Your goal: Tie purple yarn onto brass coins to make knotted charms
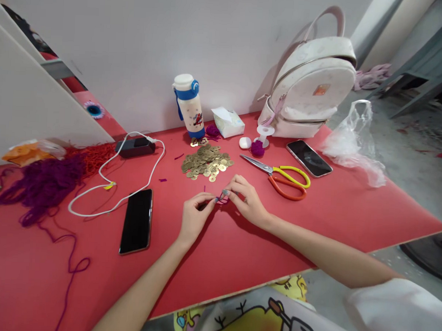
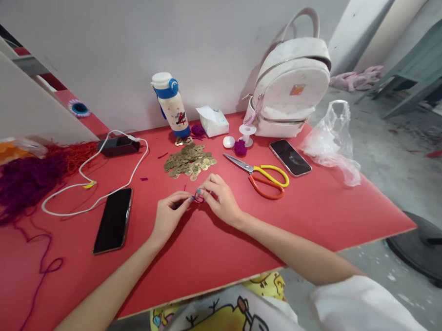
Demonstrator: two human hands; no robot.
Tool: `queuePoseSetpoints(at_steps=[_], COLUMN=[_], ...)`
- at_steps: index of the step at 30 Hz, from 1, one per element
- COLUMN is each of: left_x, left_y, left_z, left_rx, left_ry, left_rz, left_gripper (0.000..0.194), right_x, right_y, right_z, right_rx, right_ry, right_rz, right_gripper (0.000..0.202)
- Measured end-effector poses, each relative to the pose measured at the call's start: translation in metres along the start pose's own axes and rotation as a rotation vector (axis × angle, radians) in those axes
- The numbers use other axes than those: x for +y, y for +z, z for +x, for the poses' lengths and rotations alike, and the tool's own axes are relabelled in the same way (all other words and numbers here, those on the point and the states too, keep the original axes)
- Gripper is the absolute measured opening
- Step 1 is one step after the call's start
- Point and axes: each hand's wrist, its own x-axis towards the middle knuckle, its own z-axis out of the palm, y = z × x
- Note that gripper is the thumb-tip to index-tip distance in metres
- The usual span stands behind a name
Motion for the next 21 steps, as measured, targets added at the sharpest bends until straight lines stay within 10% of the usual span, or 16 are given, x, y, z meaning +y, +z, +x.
queuePoseSetpoints(at_steps=[21], left_x=[0.004], left_y=[-0.004], left_z=[0.0], left_rx=[-0.016], left_ry=[0.077], left_rz=[0.005], left_gripper=[0.011], right_x=[0.0], right_y=[-0.002], right_z=[0.001], right_rx=[0.061], right_ry=[0.071], right_rz=[0.114], right_gripper=[0.033])
